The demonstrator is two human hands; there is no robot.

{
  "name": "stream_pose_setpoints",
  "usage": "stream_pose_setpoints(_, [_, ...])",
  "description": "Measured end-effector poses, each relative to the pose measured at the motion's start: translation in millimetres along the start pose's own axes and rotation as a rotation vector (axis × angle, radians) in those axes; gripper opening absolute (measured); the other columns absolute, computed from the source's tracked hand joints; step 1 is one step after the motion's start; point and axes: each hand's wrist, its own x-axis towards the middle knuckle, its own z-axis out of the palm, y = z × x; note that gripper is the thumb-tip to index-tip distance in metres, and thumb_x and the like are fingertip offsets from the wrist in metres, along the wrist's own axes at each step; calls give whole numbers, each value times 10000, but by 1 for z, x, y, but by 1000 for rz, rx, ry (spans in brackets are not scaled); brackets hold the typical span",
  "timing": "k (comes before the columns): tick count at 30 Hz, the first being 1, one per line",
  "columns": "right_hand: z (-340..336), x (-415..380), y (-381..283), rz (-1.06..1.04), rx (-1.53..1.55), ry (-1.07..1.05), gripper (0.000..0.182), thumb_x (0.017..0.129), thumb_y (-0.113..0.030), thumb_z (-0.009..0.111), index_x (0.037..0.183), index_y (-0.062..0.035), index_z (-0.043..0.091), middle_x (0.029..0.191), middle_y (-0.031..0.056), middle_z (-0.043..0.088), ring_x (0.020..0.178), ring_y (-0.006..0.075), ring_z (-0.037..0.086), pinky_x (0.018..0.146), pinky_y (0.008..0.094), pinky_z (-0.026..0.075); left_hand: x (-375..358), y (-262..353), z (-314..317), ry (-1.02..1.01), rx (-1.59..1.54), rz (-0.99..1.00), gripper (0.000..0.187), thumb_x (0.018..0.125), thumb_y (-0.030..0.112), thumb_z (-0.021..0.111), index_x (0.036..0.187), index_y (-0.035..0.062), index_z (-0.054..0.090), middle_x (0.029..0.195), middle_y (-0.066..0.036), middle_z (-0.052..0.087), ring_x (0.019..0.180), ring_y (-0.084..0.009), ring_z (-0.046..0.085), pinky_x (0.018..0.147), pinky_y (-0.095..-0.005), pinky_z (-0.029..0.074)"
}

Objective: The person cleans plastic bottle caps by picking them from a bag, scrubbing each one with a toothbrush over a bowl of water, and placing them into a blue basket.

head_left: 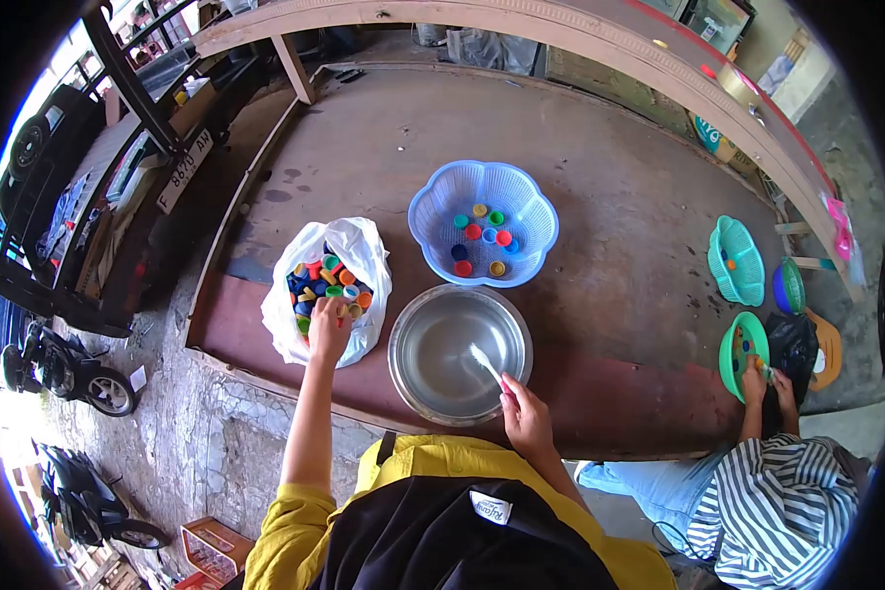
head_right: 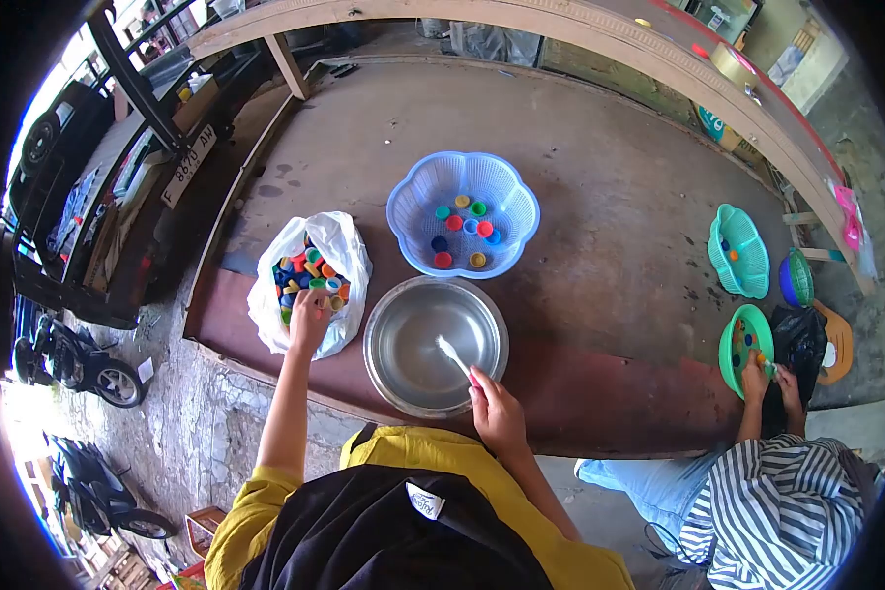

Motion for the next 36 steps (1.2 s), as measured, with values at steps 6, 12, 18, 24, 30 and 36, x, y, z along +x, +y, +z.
stream_pose_setpoints(6, [-4,3,-6,-10,-33,7,307,876,-92,559,1181,-50,563,948,159,650,839,307,650,710,359,523,11,9,3,-170,395,88,395,633,172,774,992,148,611,1033,-56,508,991,-268,503,824,-418,436])
stream_pose_setpoints(12, [-4,-9,1,-4,-16,32,314,876,-82,553,1188,-46,559,955,166,647,839,310,649,704,357,522,14,16,-11,-173,288,103,360,644,148,758,967,121,600,957,-62,550,955,-260,528,825,-401,429])
stream_pose_setpoints(18, [-8,-10,-4,-22,-20,85,317,882,-73,539,1196,-39,555,916,161,639,799,304,642,693,352,512,-3,54,-33,115,-307,34,359,679,-20,695,1014,39,580,949,-130,569,867,-293,590,757,-358,486])
stream_pose_setpoints(24, [-13,-29,-8,-16,-54,162,316,878,-65,539,1192,-34,557,930,164,639,821,309,641,705,360,513,-26,128,-21,-175,-373,352,337,661,1,695,984,40,609,960,-127,590,929,-312,567,816,-373,465])
stream_pose_setpoints(30, [-13,-64,-19,48,-76,225,308,866,-76,568,1172,-44,576,944,159,649,824,293,650,719,352,515,-37,139,44,-564,-235,533,294,672,56,689,956,77,616,990,-123,571,990,-320,544,865,-386,467])
stream_pose_setpoints(36, [-15,-99,-21,144,-104,243,305,873,-103,564,1169,-33,572,945,166,645,819,299,642,701,349,511,-35,128,78,-650,-157,597,233,694,55,651,924,81,621,968,-116,570,977,-299,547,894,-385,444])
